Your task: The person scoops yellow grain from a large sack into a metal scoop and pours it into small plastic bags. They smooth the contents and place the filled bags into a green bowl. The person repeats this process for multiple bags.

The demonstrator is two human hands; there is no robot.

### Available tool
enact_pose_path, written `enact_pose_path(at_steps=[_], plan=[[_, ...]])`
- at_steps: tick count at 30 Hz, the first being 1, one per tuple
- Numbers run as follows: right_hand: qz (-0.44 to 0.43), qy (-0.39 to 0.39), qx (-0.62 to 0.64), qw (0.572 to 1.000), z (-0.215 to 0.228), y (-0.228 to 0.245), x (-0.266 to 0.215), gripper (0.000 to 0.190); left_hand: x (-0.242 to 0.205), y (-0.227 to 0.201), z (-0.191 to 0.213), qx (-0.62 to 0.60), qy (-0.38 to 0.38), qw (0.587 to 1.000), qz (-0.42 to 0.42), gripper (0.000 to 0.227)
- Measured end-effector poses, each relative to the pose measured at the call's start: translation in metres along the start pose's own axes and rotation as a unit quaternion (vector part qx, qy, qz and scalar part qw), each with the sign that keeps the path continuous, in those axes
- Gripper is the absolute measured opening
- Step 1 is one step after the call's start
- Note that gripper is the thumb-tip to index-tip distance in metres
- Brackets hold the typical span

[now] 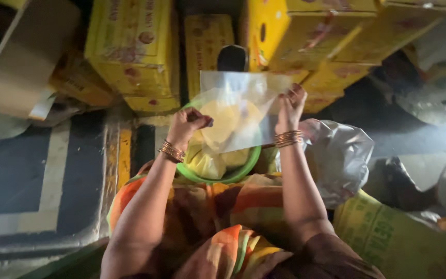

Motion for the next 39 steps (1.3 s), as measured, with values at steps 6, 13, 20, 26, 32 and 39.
enact_pose_path(at_steps=[6, 13, 20, 26, 32, 39], plan=[[-0.031, 0.066, 0.223, 0.972, -0.009, -0.010, -0.013, 0.026, 0.002, 0.010, -0.034, 0.001, 0.045, 0.999, 0.028, 0.027], [0.060, 0.111, -0.117, 0.985, -0.040, 0.017, -0.059, 0.013, -0.004, 0.019, -0.062, 0.155, 0.082, 0.984, -0.026, 0.015], [0.048, 0.174, -0.174, 0.968, -0.061, 0.065, -0.085, 0.018, -0.001, 0.030, -0.086, 0.234, 0.097, 0.965, -0.072, 0.015], [0.123, 0.156, -0.367, 0.909, -0.060, 0.110, -0.100, 0.029, -0.009, 0.035, -0.108, 0.163, 0.098, 0.979, -0.075, 0.018], [0.195, 0.148, -0.444, 0.862, -0.059, 0.120, -0.104, 0.046, -0.019, 0.024, -0.124, 0.208, 0.075, 0.970, -0.102, 0.020], [0.132, 0.153, -0.492, 0.847, -0.042, 0.085, -0.082, 0.036, -0.031, -0.004, -0.145, 0.178, 0.088, 0.958, -0.208, 0.023]])
Point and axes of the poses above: each hand's wrist, its own x-axis towards the middle knuckle, its own z-axis out of the back of the hand, y = z × x, the point moved 7 cm from there along x, towards the middle knuckle, and after that the axes turned 10 degrees about -y, right-handed, at the moved point
